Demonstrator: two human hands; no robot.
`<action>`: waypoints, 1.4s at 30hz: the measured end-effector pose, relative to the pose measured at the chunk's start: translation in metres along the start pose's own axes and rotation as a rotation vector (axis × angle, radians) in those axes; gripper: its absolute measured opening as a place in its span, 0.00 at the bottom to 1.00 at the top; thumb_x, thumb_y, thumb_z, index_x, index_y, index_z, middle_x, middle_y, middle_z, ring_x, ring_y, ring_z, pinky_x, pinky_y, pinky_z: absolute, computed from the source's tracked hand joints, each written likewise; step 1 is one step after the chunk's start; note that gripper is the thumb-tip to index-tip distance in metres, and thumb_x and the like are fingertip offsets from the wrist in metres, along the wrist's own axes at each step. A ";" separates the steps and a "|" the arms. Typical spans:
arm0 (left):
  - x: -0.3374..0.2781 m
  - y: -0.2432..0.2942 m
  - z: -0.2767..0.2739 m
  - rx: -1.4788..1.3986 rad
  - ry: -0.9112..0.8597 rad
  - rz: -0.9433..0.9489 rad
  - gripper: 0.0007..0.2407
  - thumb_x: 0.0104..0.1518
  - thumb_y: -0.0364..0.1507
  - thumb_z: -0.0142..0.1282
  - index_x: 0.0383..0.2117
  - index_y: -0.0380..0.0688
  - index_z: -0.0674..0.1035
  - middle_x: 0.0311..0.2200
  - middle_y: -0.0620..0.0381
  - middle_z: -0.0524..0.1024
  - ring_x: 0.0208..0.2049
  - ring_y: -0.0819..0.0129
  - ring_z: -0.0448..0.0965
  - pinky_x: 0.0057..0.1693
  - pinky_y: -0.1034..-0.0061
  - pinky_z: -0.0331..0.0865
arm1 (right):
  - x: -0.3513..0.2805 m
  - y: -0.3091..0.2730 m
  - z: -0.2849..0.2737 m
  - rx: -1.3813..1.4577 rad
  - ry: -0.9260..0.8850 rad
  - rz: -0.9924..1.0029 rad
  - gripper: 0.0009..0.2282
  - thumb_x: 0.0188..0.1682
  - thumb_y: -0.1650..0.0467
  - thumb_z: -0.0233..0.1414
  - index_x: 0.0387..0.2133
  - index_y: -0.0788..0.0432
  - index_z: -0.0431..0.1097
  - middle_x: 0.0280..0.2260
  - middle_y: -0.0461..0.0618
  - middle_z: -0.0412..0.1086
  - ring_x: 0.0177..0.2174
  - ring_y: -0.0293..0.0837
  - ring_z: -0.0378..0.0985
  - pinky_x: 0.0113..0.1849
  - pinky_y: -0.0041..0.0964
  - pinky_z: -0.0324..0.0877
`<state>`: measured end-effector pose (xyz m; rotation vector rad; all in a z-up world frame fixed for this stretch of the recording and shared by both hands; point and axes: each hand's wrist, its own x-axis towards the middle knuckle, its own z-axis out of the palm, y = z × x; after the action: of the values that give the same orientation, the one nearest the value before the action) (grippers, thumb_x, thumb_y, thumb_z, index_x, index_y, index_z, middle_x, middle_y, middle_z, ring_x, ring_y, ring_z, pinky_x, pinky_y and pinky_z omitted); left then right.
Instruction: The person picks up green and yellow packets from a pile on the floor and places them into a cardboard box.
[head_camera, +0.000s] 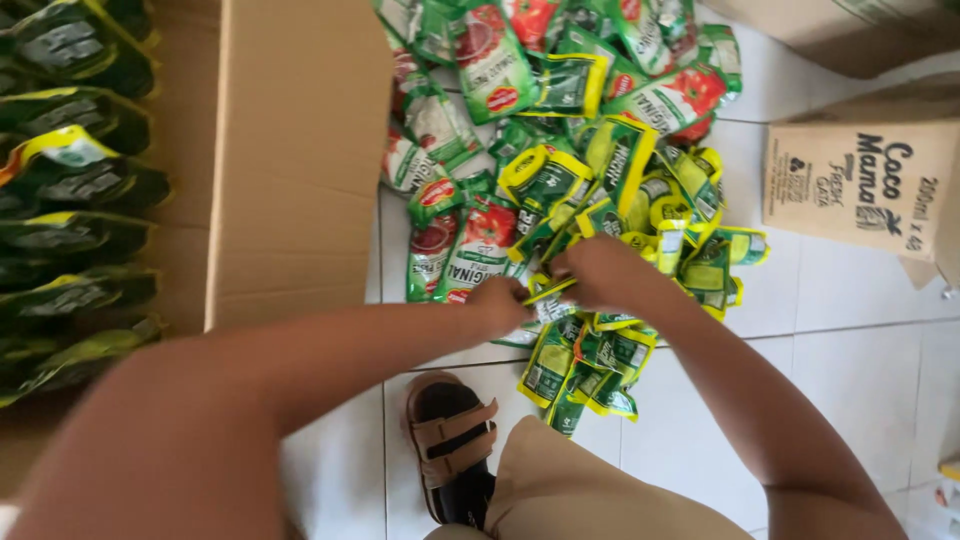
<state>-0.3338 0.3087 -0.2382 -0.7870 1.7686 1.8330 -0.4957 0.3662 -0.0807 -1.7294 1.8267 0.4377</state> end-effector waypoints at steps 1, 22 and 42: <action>-0.022 0.025 -0.019 0.035 0.039 -0.025 0.15 0.47 0.37 0.68 0.39 0.47 0.85 0.29 0.54 0.84 0.29 0.63 0.84 0.40 0.67 0.76 | -0.004 0.003 -0.005 0.165 0.004 0.042 0.09 0.33 0.68 0.64 0.28 0.54 0.78 0.29 0.51 0.74 0.37 0.53 0.75 0.41 0.49 0.68; -0.396 0.108 -0.296 0.103 0.416 0.776 0.04 0.58 0.28 0.61 0.33 0.41 0.84 0.17 0.59 0.77 0.18 0.77 0.75 0.28 0.77 0.69 | 0.058 -0.190 -0.198 1.165 0.280 -0.375 0.23 0.37 0.76 0.67 0.48 0.63 0.70 0.43 0.44 0.77 0.43 0.37 0.79 0.46 0.33 0.76; -0.395 -0.104 -0.346 0.971 0.162 -0.018 0.06 0.49 0.28 0.62 0.32 0.43 0.85 0.34 0.45 0.82 0.38 0.49 0.84 0.43 0.58 0.78 | 0.244 -0.392 -0.088 0.281 -0.252 -0.608 0.25 0.37 0.75 0.51 0.54 0.55 0.67 0.45 0.62 0.74 0.42 0.64 0.76 0.41 0.55 0.72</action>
<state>0.0511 -0.0089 -0.0433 -0.5335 2.3808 0.7017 -0.1249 0.0783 -0.1018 -1.8206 1.0555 0.1289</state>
